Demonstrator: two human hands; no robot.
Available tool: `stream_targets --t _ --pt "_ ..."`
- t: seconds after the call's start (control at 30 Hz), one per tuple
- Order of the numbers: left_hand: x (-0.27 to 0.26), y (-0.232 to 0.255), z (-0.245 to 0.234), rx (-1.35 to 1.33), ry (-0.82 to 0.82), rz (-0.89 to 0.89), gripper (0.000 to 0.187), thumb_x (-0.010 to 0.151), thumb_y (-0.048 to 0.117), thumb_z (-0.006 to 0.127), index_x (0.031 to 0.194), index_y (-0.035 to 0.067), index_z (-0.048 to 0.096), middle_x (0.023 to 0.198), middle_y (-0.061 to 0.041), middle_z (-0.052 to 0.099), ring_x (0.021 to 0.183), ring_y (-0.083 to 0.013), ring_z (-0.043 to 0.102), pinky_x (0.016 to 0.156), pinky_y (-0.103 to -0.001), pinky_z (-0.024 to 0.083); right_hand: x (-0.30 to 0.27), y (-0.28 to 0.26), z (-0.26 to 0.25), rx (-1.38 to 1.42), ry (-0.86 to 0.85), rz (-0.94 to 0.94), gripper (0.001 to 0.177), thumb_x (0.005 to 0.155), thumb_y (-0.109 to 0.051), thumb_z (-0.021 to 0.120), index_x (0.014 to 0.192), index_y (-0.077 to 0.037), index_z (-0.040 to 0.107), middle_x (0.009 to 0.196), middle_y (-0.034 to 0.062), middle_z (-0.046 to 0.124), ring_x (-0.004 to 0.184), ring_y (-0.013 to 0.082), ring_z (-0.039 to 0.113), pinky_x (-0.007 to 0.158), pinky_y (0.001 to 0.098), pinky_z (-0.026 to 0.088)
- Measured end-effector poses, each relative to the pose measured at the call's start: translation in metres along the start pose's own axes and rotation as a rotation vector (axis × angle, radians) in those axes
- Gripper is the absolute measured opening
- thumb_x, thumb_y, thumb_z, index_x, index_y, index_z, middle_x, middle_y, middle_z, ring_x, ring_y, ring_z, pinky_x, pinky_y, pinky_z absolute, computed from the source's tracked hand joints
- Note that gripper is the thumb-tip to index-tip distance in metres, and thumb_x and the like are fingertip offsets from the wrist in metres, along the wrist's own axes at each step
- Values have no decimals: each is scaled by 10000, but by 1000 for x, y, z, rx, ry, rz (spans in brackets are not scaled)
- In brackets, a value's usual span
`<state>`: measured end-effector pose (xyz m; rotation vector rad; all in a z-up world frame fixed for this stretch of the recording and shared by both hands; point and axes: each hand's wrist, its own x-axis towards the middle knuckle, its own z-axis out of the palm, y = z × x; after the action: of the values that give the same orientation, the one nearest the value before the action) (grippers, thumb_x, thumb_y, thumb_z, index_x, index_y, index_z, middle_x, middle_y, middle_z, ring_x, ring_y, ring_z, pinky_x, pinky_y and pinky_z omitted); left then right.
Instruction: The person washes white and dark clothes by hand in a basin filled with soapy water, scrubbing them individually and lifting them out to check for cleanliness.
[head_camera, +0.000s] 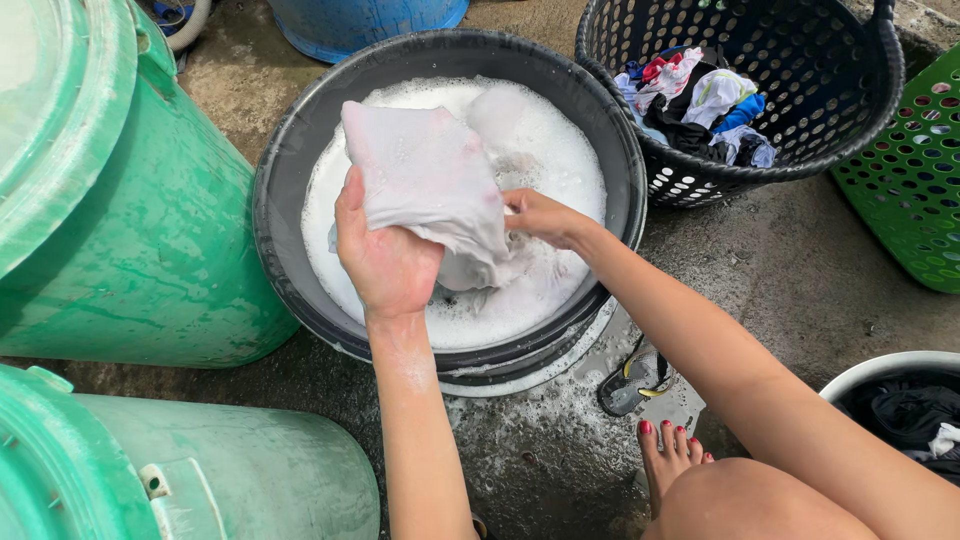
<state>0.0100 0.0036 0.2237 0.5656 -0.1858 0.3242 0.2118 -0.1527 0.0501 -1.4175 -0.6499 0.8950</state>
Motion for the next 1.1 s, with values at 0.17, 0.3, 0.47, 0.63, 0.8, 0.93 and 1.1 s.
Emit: stream_targets --t 0.17,0.3,0.47,0.63,0.8,0.93,1.1 --pt "3 11 -55 207 124 101 785 1039 549 464 1546 -44 374 1571 -200 453 1468 -333 446 1249 -487 340 -26 -118 -34 836 392 -469 107 817 -218 655 798 -183 556 896 15 663 937 232 730 880 522 645" --pt "9 -68 -124 46 475 -278 604 1053 476 433 1446 17 417 1487 -170 479 1367 -311 495 1159 -471 388 -13 -103 67 534 -88 -375 115 893 -178 654 863 -113 564 977 8 611 906 122 578 825 324 506" --pt "-4 -124 -217 -331 -29 -194 369 1121 398 435 1295 78 496 1283 -100 551 1230 -232 550 1082 -391 442 -37 -46 175 -1014 201 -699 186 891 -292 693 937 -119 641 961 107 592 944 272 595 821 434 396" --pt "-7 -140 -252 -119 133 -166 259 1107 341 464 1215 123 552 1115 -50 611 1058 -184 611 930 -341 513 13 -48 114 -377 479 71 332 995 -367 552 1210 -122 615 1248 159 679 1175 304 647 1029 436 482" --pt "-7 -130 -206 -85 198 -171 316 1059 355 507 1163 61 561 1057 -93 624 986 -208 656 846 -339 574 -24 -24 160 -333 479 -355 329 977 -299 534 1107 -61 720 1287 137 665 1275 279 566 1093 393 398" --pt "31 -155 -108 564 657 -388 353 986 317 548 1241 82 609 1027 -93 635 889 -247 610 653 -400 450 -11 -22 67 202 527 -222 295 971 -235 549 1061 -16 725 1129 112 657 1056 230 604 945 359 480" --pt "51 -177 -10 645 169 -269 575 948 351 679 1394 18 535 1352 -105 628 1242 -191 603 1021 -349 489 -29 52 -19 1026 244 -409 286 1025 -293 534 1131 -79 690 1027 102 657 900 223 643 772 360 547"
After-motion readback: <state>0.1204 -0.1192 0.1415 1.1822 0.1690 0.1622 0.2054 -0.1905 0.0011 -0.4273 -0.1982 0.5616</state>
